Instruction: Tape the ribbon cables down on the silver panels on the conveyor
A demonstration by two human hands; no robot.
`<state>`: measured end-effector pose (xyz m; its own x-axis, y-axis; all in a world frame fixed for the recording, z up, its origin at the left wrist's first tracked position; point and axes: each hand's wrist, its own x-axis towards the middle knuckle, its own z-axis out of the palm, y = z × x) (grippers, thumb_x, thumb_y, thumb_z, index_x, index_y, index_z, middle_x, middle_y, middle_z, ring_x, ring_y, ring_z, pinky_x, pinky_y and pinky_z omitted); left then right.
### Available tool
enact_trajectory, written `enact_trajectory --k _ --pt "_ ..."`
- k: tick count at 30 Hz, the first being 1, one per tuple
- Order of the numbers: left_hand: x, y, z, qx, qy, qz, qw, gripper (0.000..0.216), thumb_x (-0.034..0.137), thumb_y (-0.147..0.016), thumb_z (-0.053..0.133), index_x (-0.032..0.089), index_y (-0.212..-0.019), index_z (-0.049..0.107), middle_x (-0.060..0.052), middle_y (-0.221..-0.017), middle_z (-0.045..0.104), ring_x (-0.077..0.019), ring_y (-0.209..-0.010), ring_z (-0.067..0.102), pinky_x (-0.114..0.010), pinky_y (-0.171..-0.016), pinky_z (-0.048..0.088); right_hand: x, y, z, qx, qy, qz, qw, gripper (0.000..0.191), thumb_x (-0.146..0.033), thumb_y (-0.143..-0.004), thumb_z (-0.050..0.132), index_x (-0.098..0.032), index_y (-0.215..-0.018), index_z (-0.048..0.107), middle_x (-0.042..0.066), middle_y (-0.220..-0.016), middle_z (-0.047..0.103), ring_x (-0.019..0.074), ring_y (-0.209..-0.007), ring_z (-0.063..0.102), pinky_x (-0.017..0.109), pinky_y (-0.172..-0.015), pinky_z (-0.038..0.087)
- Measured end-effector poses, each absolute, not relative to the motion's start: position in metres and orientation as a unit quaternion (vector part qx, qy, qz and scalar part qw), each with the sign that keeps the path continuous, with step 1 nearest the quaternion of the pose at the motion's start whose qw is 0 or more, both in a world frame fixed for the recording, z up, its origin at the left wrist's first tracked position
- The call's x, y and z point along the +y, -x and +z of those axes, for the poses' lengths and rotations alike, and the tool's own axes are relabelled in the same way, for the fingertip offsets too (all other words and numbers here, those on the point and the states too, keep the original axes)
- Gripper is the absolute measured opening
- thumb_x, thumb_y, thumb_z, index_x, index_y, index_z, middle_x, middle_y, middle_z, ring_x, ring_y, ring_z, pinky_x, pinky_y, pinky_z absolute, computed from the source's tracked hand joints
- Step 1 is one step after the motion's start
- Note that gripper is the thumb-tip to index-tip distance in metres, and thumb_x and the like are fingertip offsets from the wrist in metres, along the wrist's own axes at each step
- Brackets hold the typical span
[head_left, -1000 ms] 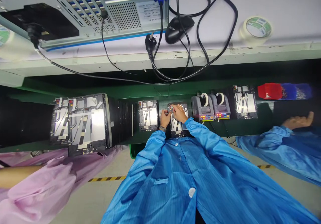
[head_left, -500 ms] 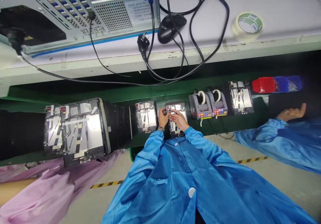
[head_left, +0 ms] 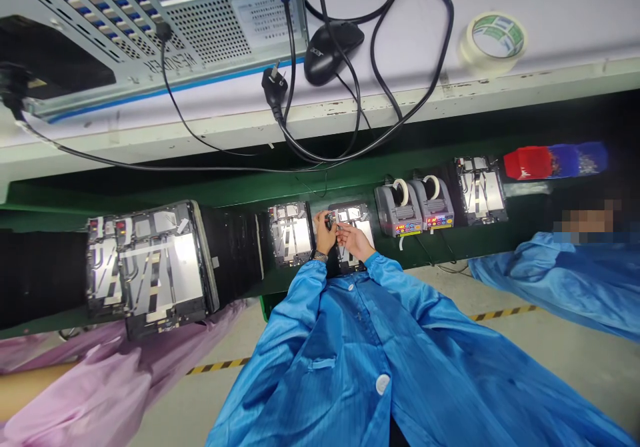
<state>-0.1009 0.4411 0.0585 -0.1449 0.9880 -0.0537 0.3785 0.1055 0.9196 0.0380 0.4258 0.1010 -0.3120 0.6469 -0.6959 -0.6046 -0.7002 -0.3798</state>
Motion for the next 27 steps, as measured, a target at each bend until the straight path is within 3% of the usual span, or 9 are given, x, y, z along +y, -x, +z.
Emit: enact_trajectory --k 6,12,20,27 --pt "0.442 0.101 0.062 0.638 -0.564 0.375 0.366 0.031 0.013 -0.091 0.058 0.024 -0.12 0.063 -0.013 -0.137 0.047 -0.028 -0.145 0.041 -0.044 -0.118 0.041 0.425 -0.04 0.097 -0.015 0.435 0.815 0.384 0.031 -0.022 -0.087 0.058 -0.017 -0.117 0.066 0.004 -0.079 0.074 0.0165 -0.065 0.064 0.027 -0.061 0.05" --pt "0.442 0.101 0.059 0.644 -0.562 0.361 0.373 0.026 0.016 -0.093 0.058 0.024 -0.117 0.066 -0.013 -0.145 0.043 -0.0277 -0.145 0.043 -0.043 -0.116 0.044 0.427 -0.04 0.097 -0.01 0.446 0.812 0.377 0.028 -0.025 -0.087 0.059 -0.019 -0.113 0.068 0.004 -0.08 0.074 0.0169 -0.065 0.064 0.027 -0.061 0.05" --pt "0.442 0.102 0.055 0.63 -0.574 0.363 0.376 0.024 0.016 -0.095 0.056 0.024 -0.113 0.069 -0.014 -0.146 0.042 -0.0281 -0.145 0.045 -0.046 -0.122 0.038 0.434 -0.039 0.102 0.007 0.467 0.802 0.371 0.025 -0.025 -0.087 0.054 -0.017 -0.105 0.07 0.006 -0.076 0.072 0.0168 -0.063 0.063 0.027 -0.059 0.049" --pt "0.443 0.105 0.057 0.624 -0.581 0.352 0.386 0.025 0.019 -0.096 0.056 0.024 -0.117 0.069 -0.013 -0.146 0.041 -0.0273 -0.146 0.044 -0.046 -0.123 0.037 0.439 -0.043 0.117 -0.124 0.567 0.765 0.28 0.022 -0.027 -0.086 0.061 -0.017 -0.103 0.071 0.003 -0.065 0.066 0.0159 -0.054 0.055 0.027 -0.055 0.046"
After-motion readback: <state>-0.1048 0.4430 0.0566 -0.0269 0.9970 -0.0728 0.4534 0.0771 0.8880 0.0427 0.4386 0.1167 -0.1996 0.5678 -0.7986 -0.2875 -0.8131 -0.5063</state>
